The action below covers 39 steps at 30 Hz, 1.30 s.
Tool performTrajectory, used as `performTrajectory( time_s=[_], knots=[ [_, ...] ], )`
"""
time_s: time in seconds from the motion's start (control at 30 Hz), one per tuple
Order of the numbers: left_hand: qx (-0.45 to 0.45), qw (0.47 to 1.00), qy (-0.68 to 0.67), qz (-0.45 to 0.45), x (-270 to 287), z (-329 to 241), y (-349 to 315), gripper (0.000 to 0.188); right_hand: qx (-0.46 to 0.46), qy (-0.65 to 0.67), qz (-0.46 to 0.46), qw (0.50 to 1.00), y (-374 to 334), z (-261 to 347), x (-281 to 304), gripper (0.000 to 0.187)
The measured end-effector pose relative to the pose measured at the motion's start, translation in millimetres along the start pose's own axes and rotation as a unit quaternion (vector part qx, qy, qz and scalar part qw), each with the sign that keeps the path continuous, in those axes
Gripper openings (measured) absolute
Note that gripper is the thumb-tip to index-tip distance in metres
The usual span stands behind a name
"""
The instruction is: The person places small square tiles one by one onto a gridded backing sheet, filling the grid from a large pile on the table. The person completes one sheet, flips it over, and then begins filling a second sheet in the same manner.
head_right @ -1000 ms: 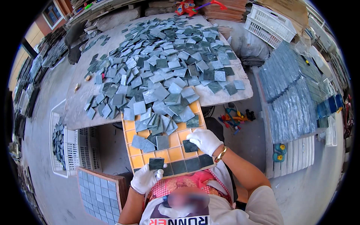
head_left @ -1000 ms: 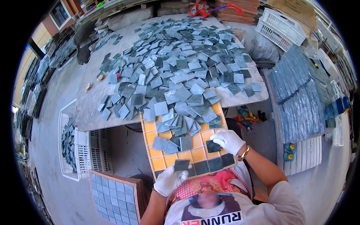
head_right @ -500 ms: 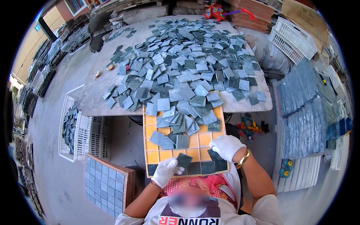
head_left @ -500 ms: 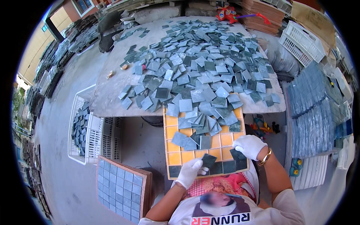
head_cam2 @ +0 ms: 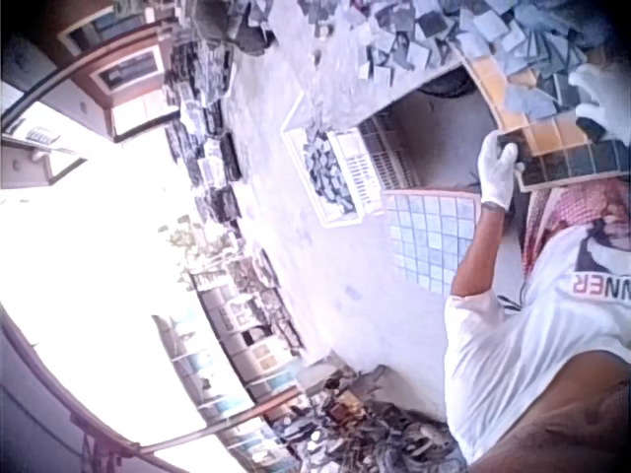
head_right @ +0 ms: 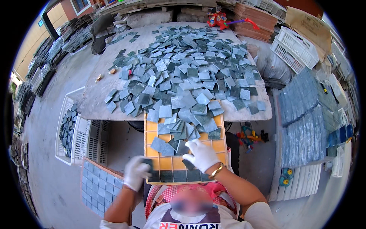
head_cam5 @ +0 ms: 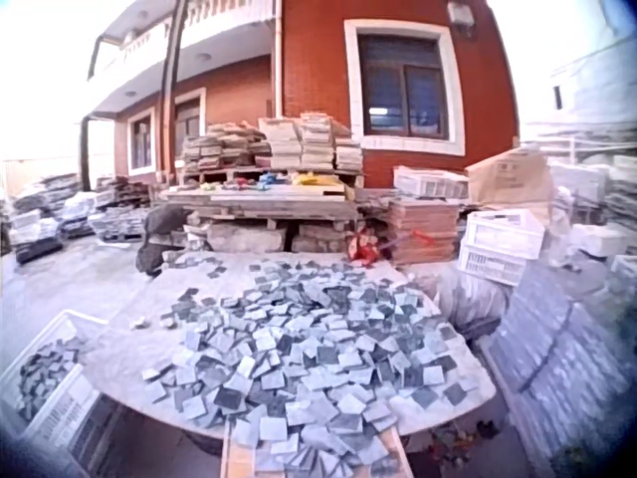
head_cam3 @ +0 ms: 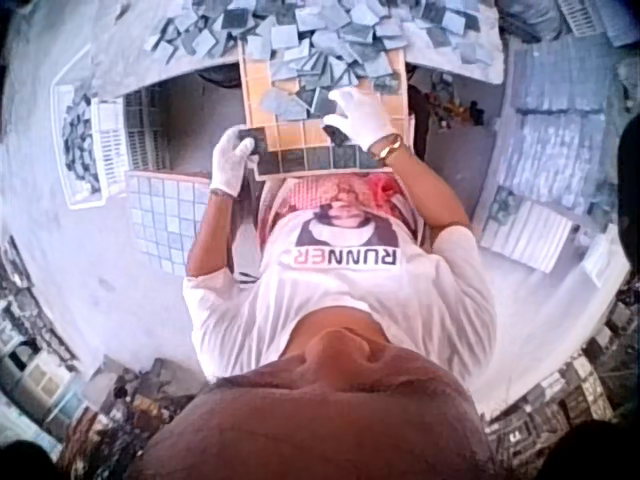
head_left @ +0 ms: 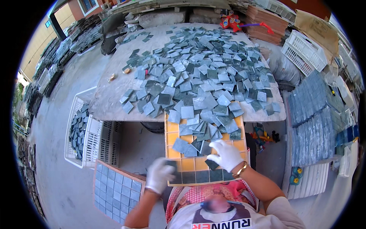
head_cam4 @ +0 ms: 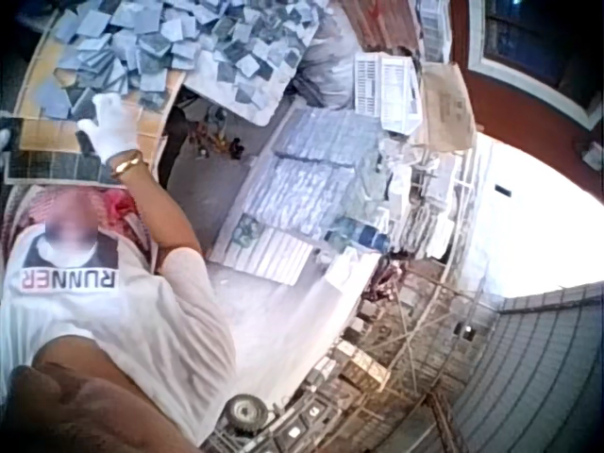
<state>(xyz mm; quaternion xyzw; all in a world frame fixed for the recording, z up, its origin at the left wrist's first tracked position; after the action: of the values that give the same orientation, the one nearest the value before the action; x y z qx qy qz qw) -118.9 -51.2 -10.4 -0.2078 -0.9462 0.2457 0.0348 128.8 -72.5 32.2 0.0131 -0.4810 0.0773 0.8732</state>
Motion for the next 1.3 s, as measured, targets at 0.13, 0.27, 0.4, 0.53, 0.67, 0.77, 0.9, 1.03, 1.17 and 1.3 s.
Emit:
performTrajectory(
  time_s=[0.13,0.27,0.4,0.53,0.67,0.77,0.9,1.03,1.17,1.3],
  knots=[
    [-0.150,0.932,-0.319,-0.084,356,53,-34,0.035,0.086,-0.085,-0.060,0.991,12,42,-19,0.034],
    [-0.231,0.874,-0.061,-0.423,338,-71,-81,0.042,0.008,-0.019,-0.042,0.999,25,-12,-9,0.020],
    [-0.189,0.954,-0.187,-0.139,144,-48,-23,0.030,-0.106,0.317,0.019,0.942,17,-57,12,0.029],
    [-0.344,0.838,0.423,-0.014,-92,-59,-23,0.047,-0.066,0.218,0.083,0.970,-1,-69,24,0.029],
    [-0.238,0.807,0.540,0.023,-153,-24,12,0.063,0.018,0.072,0.064,0.995,-29,-71,34,0.025],
    [-0.228,0.797,0.559,0.029,-159,-17,25,0.061,-0.060,0.076,0.057,0.994,-45,-84,46,0.020],
    [-0.321,0.787,0.520,0.090,-169,-27,24,0.058,-0.052,0.079,0.051,0.994,-61,-104,40,0.018],
    [-0.340,0.770,0.522,0.138,-198,-27,28,0.056,-0.004,0.063,-0.004,0.998,-68,-99,35,0.018],
    [-0.329,0.777,0.509,0.170,-203,-20,38,0.056,-0.021,0.051,0.009,0.998,-79,-97,24,0.027],
    [-0.333,0.785,0.490,0.179,-209,-21,41,0.056,0.142,-0.048,0.023,0.988,-82,-69,16,0.031]
  ],
)
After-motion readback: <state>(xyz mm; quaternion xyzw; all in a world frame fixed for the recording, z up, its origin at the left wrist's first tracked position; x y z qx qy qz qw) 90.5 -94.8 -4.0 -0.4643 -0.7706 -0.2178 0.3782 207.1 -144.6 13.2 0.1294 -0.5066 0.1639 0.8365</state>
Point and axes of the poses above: each hand's wrist, its own y-axis towards the middle knuckle, its own x-axis out of the back of the hand, z = x × y, the point moved 9 cm from there along y, towards the middle knuckle, and after that the axes turned 8 degrees about z, right-handed, at the moved point
